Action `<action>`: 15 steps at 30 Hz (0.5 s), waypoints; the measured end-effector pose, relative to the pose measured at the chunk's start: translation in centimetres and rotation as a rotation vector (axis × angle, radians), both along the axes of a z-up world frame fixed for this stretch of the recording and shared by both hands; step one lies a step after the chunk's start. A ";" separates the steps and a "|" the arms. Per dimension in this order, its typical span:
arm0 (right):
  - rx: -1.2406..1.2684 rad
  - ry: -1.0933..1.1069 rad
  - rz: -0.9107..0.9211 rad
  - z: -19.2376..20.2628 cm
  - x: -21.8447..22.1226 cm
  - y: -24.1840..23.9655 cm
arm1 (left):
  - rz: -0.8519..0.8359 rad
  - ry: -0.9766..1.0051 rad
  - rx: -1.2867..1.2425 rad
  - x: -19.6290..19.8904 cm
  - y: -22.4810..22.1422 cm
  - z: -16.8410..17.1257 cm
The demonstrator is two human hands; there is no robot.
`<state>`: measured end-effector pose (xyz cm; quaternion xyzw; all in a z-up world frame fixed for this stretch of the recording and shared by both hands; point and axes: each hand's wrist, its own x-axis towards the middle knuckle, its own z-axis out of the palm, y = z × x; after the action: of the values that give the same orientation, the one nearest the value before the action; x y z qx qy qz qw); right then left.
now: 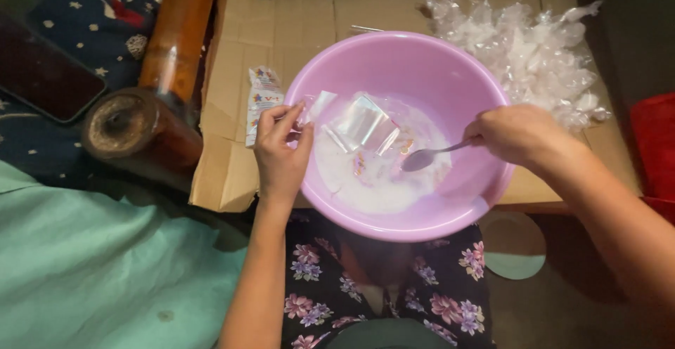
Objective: Packaging white powder into small plastic bags using a spoon and sealing them manually.
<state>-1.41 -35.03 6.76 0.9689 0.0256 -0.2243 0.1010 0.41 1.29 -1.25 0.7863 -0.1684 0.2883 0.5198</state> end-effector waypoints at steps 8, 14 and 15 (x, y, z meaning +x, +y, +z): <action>0.119 0.147 0.041 -5.9 -1.8 3.1 | -0.152 0.051 0.125 0.2 -4.2 -0.4; 0.403 0.158 -0.046 -2.3 -2.8 2.1 | -0.106 0.269 0.140 0.2 -4.6 -0.5; 0.446 0.164 -0.091 -0.3 -3.3 1.7 | -0.097 0.333 0.151 0.2 -4.8 -0.1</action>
<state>-4.68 -33.38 6.44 0.9460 0.0387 -0.2952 -0.1280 0.60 -3.56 -1.35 0.8509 -0.1390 0.1155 0.4933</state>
